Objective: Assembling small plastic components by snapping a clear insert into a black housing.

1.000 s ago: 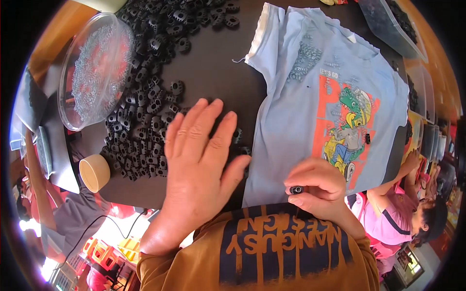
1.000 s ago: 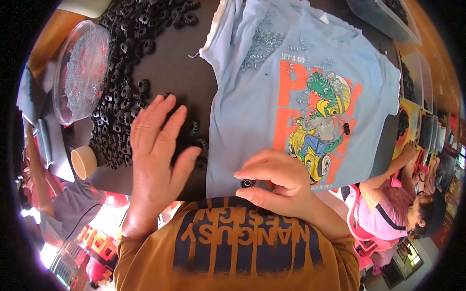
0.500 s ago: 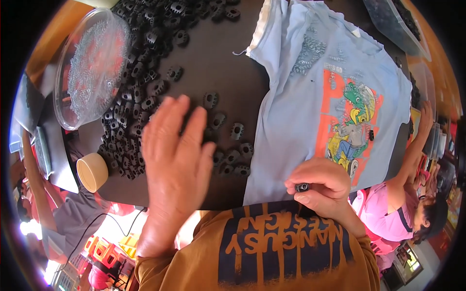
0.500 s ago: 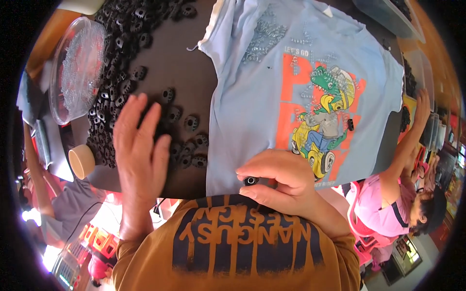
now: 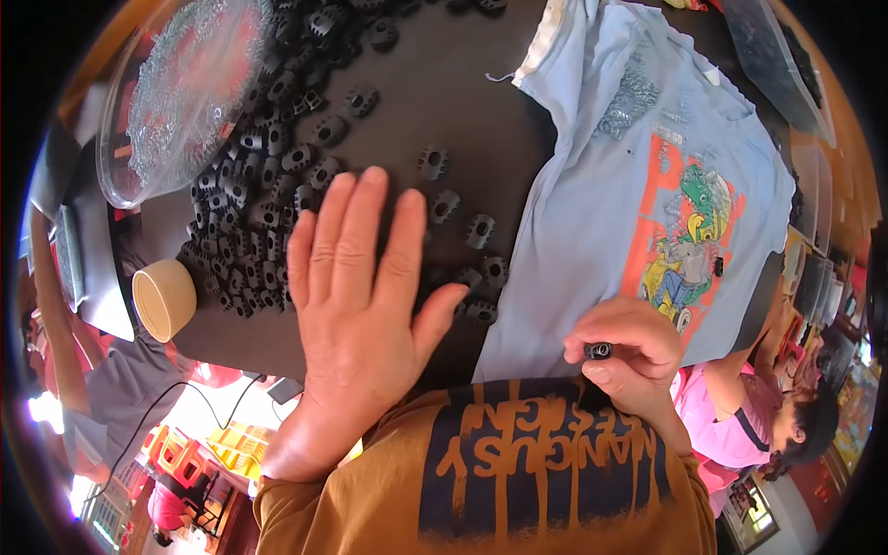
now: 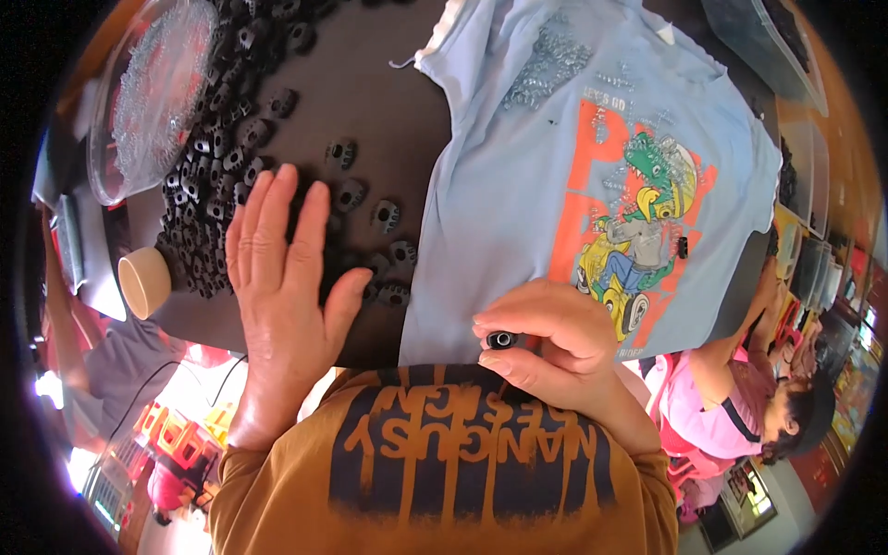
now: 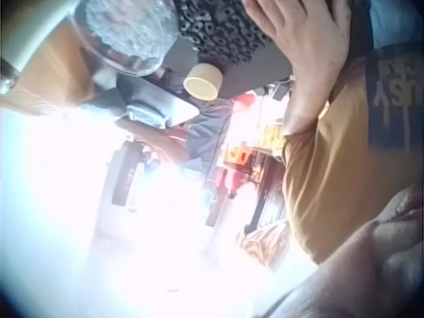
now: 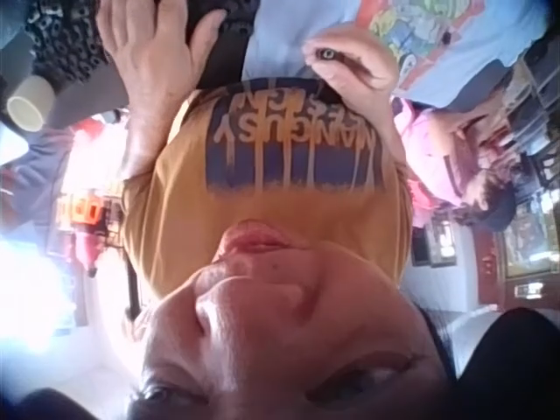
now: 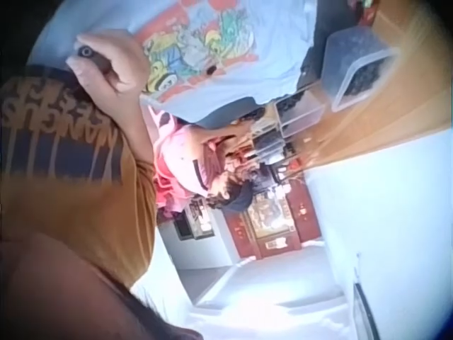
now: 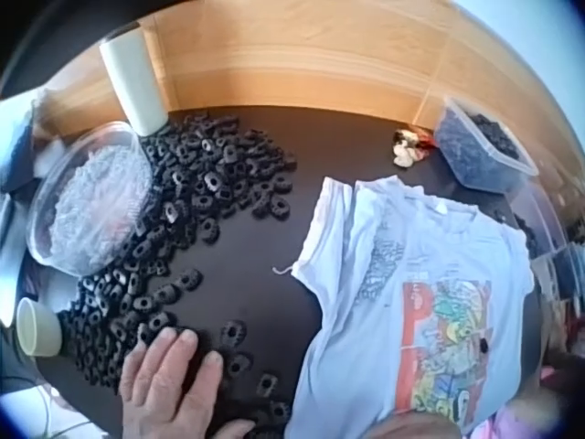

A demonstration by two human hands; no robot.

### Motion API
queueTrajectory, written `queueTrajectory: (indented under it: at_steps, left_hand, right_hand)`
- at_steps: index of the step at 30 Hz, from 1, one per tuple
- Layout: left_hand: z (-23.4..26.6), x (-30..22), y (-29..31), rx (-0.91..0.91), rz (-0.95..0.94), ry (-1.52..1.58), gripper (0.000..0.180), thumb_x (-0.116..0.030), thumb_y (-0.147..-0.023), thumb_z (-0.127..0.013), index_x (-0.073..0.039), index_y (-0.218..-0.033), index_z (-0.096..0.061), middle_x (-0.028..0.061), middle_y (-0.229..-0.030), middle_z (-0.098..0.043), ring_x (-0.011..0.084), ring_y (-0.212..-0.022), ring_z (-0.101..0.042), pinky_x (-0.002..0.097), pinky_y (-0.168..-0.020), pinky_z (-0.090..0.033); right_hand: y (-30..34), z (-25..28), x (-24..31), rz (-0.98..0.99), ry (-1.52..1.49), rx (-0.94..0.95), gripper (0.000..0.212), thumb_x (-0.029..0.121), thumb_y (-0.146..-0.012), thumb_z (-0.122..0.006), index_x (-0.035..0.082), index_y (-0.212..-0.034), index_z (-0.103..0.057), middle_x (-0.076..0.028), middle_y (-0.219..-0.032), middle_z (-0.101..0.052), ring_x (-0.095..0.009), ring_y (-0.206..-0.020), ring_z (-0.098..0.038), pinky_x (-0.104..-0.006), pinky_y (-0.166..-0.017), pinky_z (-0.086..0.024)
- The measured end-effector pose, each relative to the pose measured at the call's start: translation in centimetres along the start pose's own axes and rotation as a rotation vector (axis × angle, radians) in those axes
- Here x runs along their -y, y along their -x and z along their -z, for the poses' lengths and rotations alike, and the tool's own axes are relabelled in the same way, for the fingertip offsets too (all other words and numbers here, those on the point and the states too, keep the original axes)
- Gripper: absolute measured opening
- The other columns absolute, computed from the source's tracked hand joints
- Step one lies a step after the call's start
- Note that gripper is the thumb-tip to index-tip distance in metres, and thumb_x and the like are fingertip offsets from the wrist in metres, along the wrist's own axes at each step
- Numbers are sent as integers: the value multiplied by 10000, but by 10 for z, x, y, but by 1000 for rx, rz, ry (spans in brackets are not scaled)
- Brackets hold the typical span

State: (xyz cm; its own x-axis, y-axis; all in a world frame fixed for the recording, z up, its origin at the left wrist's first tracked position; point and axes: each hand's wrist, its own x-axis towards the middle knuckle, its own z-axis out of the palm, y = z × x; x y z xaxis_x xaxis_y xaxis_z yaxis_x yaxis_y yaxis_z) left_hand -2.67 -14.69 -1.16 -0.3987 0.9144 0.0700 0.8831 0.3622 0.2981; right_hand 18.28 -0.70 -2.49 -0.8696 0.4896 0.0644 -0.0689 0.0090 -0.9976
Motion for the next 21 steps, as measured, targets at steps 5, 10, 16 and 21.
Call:
queueTrajectory:
  at_steps: [5,10,16,21]
  left_hand:
    - [-2,-11,-1,34,-89,91,581,-341,-765,-682,-40,-1252,-581,140,-1392,-472,308,-1323,-408,467,-1099,-265]
    - [4,-9,6,-8,-123,119,538,-338,-761,-684,-41,-1203,-606,124,-1350,-511,294,-1303,-435,486,-1093,-267]
    - [8,27,13,-341,-5,79,320,-34,-663,-736,-29,-980,-691,80,-988,-642,267,-915,-601,384,-833,-433]
    - [15,40,12,-394,155,-58,211,-64,-731,-735,-47,-935,-685,69,-878,-611,241,-833,-570,349,-775,-406]
  right_hand:
    - [-2,0,3,-35,-14,-2,274,-28,-762,-713,-44,-1027,-646,-122,-846,-664,-179,-713,-624,-257,-567,-473]
    - [-5,-3,1,-2,-19,-5,275,-29,-763,-702,-42,-1031,-641,-118,-830,-659,-175,-693,-623,-261,-571,-469]
    - [-1,1,0,-20,-11,-16,269,-31,-766,-699,-38,-1028,-642,-115,-838,-659,-160,-696,-620,-234,-549,-453]
    - [3,1,2,-39,10,-1,275,-43,-759,-705,-37,-1027,-643,-114,-864,-658,-151,-727,-618,-222,-535,-447]
